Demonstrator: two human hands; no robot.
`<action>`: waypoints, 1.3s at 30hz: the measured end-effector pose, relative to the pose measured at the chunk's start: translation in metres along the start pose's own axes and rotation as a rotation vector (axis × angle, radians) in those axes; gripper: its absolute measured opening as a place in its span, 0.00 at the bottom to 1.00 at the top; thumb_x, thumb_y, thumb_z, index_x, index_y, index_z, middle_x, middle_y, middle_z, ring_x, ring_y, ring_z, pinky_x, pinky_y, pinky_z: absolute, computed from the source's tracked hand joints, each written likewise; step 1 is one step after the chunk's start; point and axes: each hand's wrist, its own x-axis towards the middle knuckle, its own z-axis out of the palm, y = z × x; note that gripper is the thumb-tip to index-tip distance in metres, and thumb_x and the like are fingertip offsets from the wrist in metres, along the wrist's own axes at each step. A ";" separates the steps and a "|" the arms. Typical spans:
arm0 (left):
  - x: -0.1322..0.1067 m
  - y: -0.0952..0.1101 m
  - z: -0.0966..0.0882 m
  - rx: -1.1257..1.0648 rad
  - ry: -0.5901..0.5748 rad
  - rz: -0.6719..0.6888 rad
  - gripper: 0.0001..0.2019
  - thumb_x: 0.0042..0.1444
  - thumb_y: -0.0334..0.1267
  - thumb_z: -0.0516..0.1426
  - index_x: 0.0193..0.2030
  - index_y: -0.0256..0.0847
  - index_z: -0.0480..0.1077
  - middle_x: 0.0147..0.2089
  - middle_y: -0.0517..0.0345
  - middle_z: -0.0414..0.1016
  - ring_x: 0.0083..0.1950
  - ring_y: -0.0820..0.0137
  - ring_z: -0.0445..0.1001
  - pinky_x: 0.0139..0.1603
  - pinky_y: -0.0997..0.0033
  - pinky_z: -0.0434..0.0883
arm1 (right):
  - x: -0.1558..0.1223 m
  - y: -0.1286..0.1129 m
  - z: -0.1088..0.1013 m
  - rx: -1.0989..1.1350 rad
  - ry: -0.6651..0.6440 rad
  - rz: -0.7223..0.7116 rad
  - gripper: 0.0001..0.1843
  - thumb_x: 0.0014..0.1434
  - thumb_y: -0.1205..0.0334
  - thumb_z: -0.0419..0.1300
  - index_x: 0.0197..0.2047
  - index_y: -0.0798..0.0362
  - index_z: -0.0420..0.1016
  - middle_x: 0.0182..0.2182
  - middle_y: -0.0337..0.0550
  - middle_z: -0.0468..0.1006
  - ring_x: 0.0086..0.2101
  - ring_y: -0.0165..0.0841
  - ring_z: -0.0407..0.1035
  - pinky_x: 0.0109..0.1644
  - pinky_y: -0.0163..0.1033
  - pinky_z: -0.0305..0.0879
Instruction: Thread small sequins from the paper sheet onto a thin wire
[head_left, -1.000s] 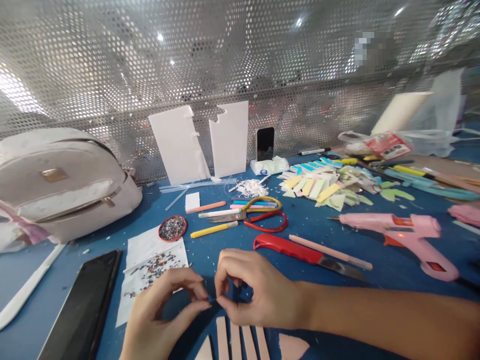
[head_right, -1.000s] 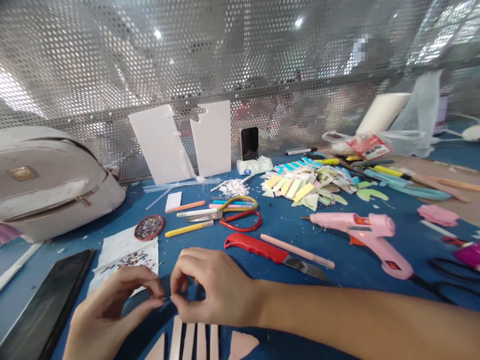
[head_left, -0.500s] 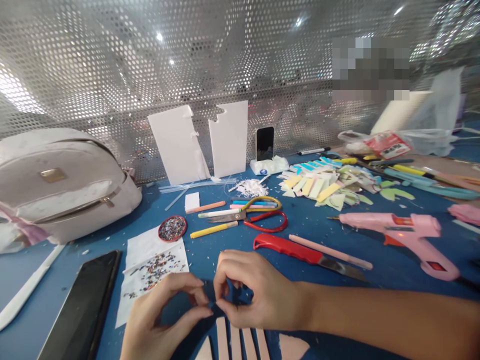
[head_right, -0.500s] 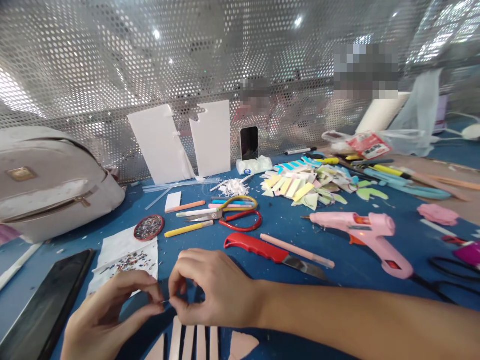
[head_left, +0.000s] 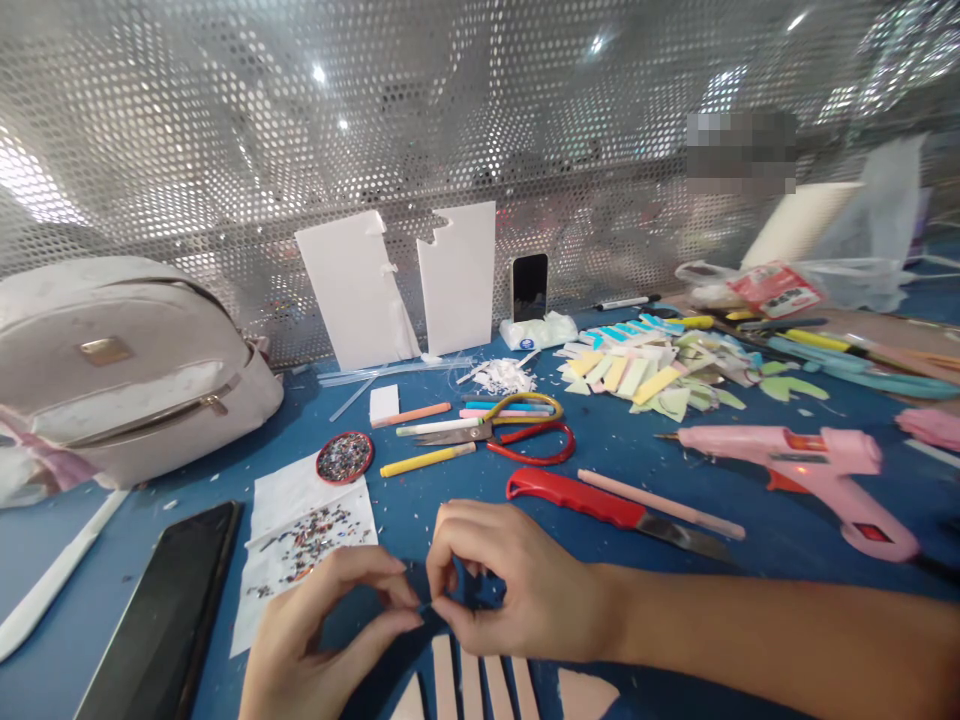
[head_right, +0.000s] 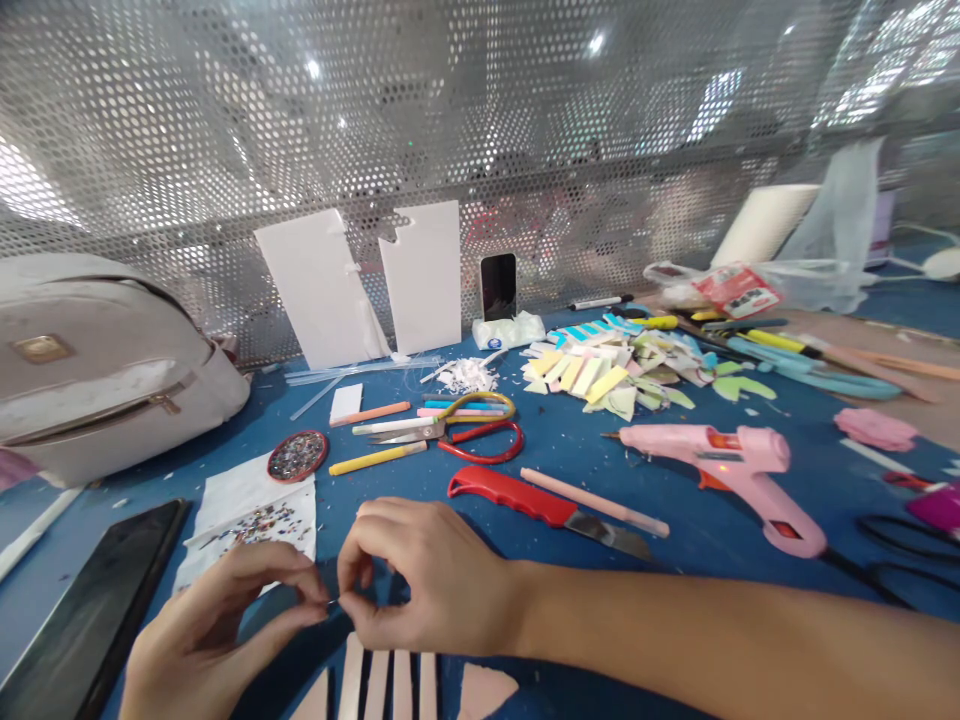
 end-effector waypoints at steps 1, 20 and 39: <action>0.001 0.000 0.000 0.012 0.000 -0.004 0.11 0.55 0.28 0.64 0.41 0.47 0.74 0.32 0.64 0.81 0.33 0.69 0.81 0.36 0.76 0.78 | 0.000 0.000 0.000 0.004 -0.001 0.007 0.07 0.52 0.73 0.59 0.33 0.52 0.67 0.29 0.36 0.70 0.30 0.29 0.63 0.34 0.34 0.60; 0.030 0.011 0.020 0.262 -0.502 -0.016 0.08 0.54 0.25 0.64 0.34 0.44 0.77 0.36 0.60 0.79 0.39 0.66 0.75 0.43 0.66 0.66 | 0.010 0.017 -0.006 0.340 0.434 0.320 0.08 0.63 0.57 0.56 0.36 0.53 0.66 0.32 0.39 0.67 0.32 0.30 0.62 0.33 0.34 0.58; 0.040 0.028 0.054 0.172 -0.433 -0.063 0.10 0.54 0.23 0.58 0.32 0.41 0.78 0.33 0.57 0.80 0.33 0.68 0.77 0.37 0.70 0.73 | 0.011 0.025 -0.005 0.328 0.487 0.271 0.07 0.62 0.59 0.56 0.35 0.53 0.66 0.32 0.38 0.68 0.33 0.31 0.64 0.33 0.34 0.59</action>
